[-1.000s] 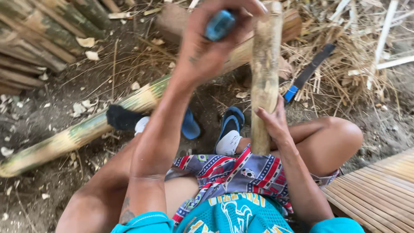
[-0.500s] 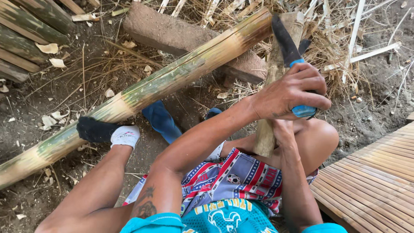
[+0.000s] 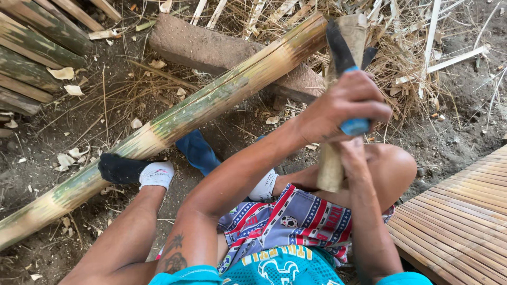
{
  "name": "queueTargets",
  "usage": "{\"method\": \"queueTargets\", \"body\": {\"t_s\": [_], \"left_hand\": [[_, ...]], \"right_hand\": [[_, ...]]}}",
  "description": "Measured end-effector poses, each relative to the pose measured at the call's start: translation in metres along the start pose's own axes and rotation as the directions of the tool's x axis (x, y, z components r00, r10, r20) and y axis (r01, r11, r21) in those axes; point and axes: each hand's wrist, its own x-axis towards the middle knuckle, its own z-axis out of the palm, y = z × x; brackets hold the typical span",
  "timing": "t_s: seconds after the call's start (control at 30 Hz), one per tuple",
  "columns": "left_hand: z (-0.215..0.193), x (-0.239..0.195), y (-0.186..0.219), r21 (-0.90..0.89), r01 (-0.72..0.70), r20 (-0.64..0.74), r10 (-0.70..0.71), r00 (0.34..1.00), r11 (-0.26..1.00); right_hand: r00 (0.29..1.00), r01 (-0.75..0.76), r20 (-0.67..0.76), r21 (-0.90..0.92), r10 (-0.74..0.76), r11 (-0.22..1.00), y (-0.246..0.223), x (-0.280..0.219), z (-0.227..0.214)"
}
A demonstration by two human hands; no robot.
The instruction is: The person sits on the ground and uses a machete to split and shape a bamboo pole. They then use a knife to shave and smooth the split bamboo piece, finishing by marking it with a pencil.
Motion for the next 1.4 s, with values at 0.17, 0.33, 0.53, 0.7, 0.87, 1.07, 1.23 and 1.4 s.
{"method": "queueTargets", "body": {"t_s": [0.17, 0.33, 0.53, 0.7, 0.87, 1.07, 1.23, 1.4], "left_hand": [[-0.073, 0.009, -0.039, -0.264, 0.229, -0.338, -0.312, 0.888, 0.937], [-0.113, 0.020, -0.050, -0.073, 0.136, -0.257, -0.150, 0.955, 0.988], [-0.076, 0.055, -0.087, 0.047, 0.583, -0.171, -0.569, 0.805, 0.811], [-0.099, 0.040, -0.082, 0.171, 0.412, -0.267, -0.360, 0.894, 0.895], [-0.133, 0.003, -0.032, -0.169, 0.319, -0.292, -0.357, 0.887, 0.932], [-0.120, 0.002, -0.031, -0.119, 0.107, -0.306, -0.139, 0.942, 0.987], [-0.096, 0.029, -0.024, -0.020, 0.217, -0.182, -0.217, 0.959, 0.976], [-0.109, 0.019, -0.001, -0.089, 0.237, -0.092, -0.245, 0.965, 0.967]], "right_hand": [[0.945, 0.328, 0.015, -0.096, -0.328, 0.940, -0.059, 0.040, -0.084], [0.959, 0.258, -0.081, -0.155, -0.272, 0.954, -0.132, 0.127, -0.113], [0.953, 0.038, 0.262, -0.603, 0.153, 0.797, -0.090, 0.126, 0.004], [0.973, -0.157, 0.132, -0.211, 0.187, 0.965, -0.120, 0.088, 0.003], [0.977, 0.161, -0.139, -0.022, -0.162, 0.987, -0.157, 0.112, -0.081], [0.990, 0.051, 0.141, -0.382, 0.003, 0.923, -0.078, 0.127, -0.008], [0.942, -0.027, 0.318, -0.239, 0.105, 0.971, -0.083, 0.087, 0.056], [0.989, -0.082, 0.118, -0.066, 0.089, 0.995, -0.126, 0.073, 0.016]]}}
